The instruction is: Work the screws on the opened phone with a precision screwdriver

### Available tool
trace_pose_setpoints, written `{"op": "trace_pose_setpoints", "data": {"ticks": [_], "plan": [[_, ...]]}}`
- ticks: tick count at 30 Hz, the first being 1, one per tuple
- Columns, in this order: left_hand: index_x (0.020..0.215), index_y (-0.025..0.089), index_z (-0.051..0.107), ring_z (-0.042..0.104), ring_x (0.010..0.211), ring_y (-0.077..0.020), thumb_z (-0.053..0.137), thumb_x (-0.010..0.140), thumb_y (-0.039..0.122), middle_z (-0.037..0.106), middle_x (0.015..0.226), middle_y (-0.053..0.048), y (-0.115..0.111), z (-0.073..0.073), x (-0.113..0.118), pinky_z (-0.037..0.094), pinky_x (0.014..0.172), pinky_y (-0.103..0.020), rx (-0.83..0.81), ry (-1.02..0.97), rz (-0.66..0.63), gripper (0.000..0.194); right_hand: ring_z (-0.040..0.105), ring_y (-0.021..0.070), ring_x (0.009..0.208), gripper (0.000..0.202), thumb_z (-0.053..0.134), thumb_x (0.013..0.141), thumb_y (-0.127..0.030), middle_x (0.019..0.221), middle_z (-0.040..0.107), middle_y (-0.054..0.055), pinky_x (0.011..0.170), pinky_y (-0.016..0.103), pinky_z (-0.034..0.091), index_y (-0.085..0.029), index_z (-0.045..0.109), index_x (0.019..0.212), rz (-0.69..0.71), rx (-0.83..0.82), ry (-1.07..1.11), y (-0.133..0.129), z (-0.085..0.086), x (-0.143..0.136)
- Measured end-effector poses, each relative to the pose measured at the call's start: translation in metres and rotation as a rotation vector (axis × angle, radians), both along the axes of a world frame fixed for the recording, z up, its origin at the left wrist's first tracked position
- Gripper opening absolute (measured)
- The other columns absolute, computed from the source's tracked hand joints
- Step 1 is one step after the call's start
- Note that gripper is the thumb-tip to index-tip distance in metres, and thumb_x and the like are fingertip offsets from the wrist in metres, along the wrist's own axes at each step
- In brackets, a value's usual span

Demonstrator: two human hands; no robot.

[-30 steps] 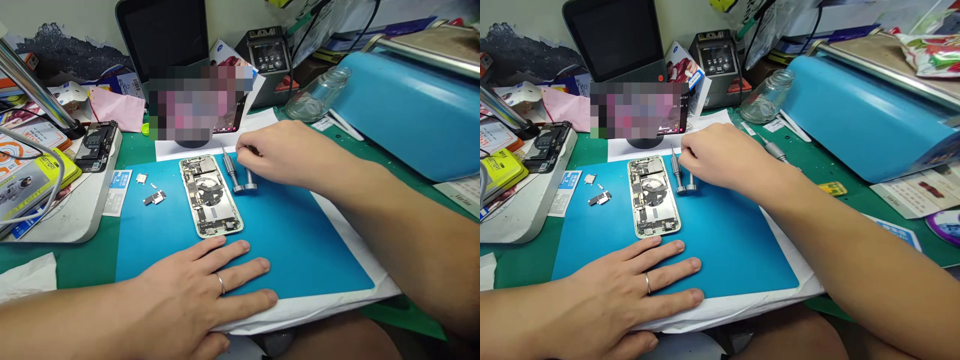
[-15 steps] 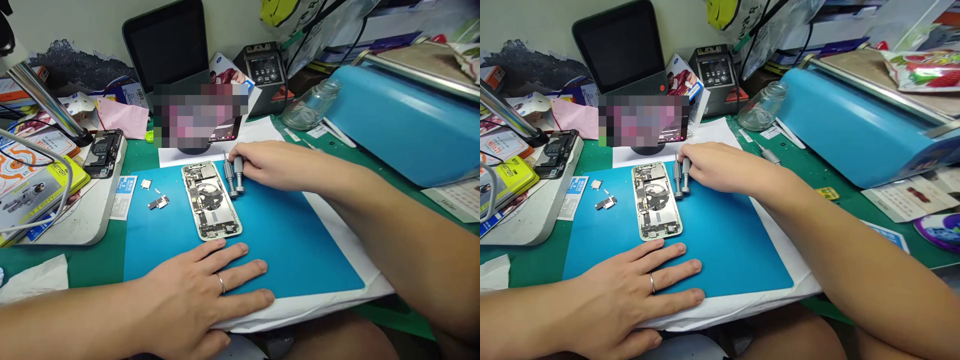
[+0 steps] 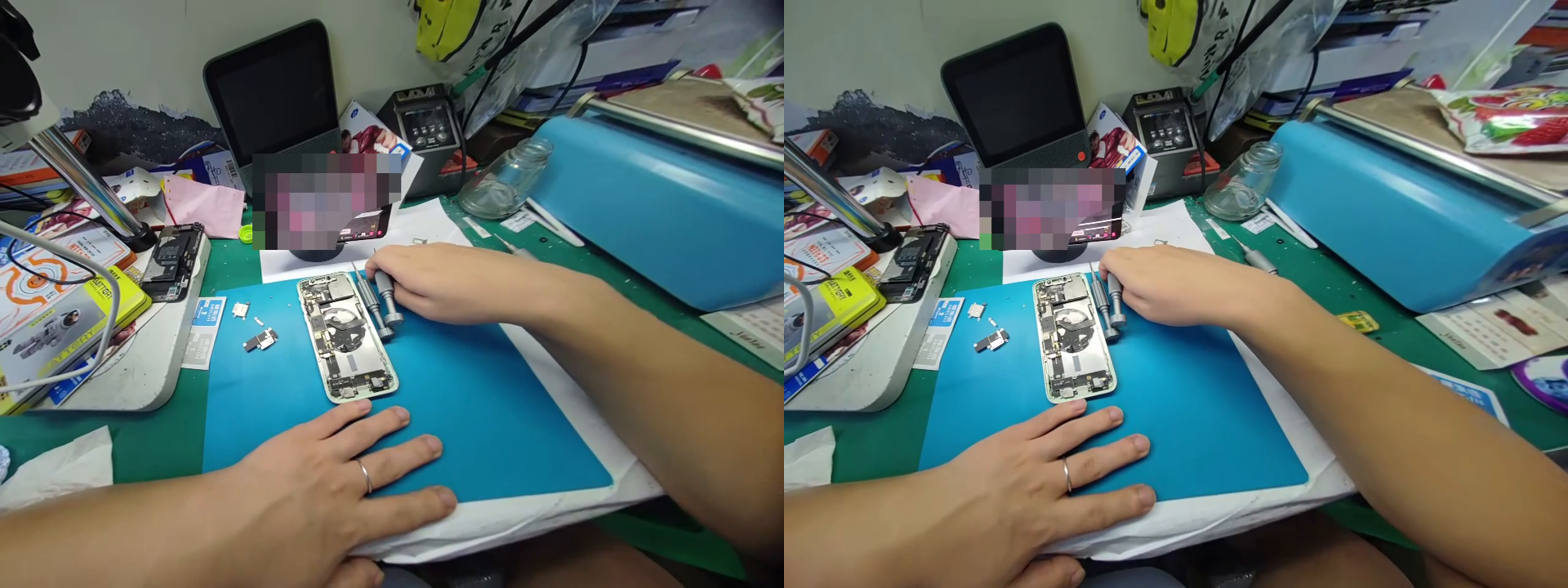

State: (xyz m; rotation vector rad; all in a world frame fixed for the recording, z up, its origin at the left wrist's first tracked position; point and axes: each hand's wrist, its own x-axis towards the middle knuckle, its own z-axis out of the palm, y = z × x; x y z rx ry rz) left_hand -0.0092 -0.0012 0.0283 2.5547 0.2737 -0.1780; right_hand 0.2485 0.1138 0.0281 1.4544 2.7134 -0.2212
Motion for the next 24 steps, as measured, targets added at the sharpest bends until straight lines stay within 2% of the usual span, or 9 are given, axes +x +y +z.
{"op": "trace_pose_setpoints", "data": {"ticks": [6, 8, 10, 13, 18, 24], "plan": [[0.165, 0.023, 0.033, 0.013, 0.164, -0.0299, 0.049, 0.106, 0.040, 0.018, 0.177, -0.004, -0.002, -0.008, -0.001, 0.010, 0.135, -0.051, 0.040, -0.039, 0.009, 0.063, 0.068, 0.0256, 0.082, 0.021, 0.045, 0.090, -0.022, 0.100, 0.073, 0.009, 0.069, 0.032, 0.045, -0.023, 0.055, 0.108, -0.028, -0.143, 0.105, 0.005, 0.003, 0.005], [0.165, 0.023, 0.032, 0.013, 0.164, -0.0307, 0.049, 0.106, 0.040, 0.018, 0.177, -0.004, -0.002, -0.009, -0.001, 0.011, 0.135, -0.052, 0.041, -0.040, 0.004, 0.064, 0.068, 0.0263, 0.082, 0.018, 0.049, 0.092, -0.030, 0.099, 0.072, 0.009, 0.069, 0.032, 0.045, -0.022, 0.055, 0.107, -0.027, -0.169, 0.120, 0.005, 0.005, 0.006], [0.166, 0.023, 0.031, 0.013, 0.164, -0.0307, 0.049, 0.106, 0.040, 0.018, 0.177, -0.004, -0.002, -0.008, -0.001, 0.011, 0.135, -0.051, 0.037, -0.034, 0.002, 0.064, 0.067, 0.0270, 0.081, 0.024, 0.051, 0.094, -0.042, 0.097, 0.073, 0.009, 0.068, 0.031, 0.043, -0.022, 0.054, 0.107, -0.028, -0.169, 0.121, 0.005, 0.007, 0.006], [0.165, 0.023, 0.032, 0.012, 0.164, -0.0302, 0.050, 0.106, 0.040, 0.018, 0.177, -0.004, -0.001, -0.006, -0.001, 0.009, 0.135, -0.051, 0.029, -0.035, 0.009, 0.064, 0.067, 0.0265, 0.080, 0.029, 0.049, 0.095, -0.049, 0.096, 0.073, 0.009, 0.067, 0.030, 0.041, -0.023, 0.055, 0.107, -0.044, -0.151, 0.115, 0.004, 0.007, 0.004], [0.165, 0.023, 0.034, 0.013, 0.164, -0.0295, 0.051, 0.106, 0.039, 0.020, 0.177, -0.004, -0.002, -0.005, -0.002, 0.010, 0.135, -0.050, 0.020, -0.046, 0.014, 0.063, 0.065, 0.0253, 0.077, 0.028, 0.042, 0.098, -0.046, 0.093, 0.075, 0.007, 0.068, 0.031, 0.039, -0.024, 0.058, 0.106, -0.110, -0.011, 0.160, 0.000, 0.008, -0.001], [0.165, 0.022, 0.035, 0.017, 0.163, -0.0306, 0.052, 0.105, 0.039, 0.022, 0.176, -0.004, -0.003, -0.007, -0.002, 0.017, 0.134, -0.052, 0.041, -0.053, 0.016, 0.064, 0.061, 0.0253, 0.073, 0.024, 0.039, 0.095, -0.037, 0.087, 0.072, 0.007, 0.067, 0.033, 0.036, -0.023, 0.059, 0.092, -0.194, 0.109, 0.198, -0.006, 0.018, -0.006]]}}
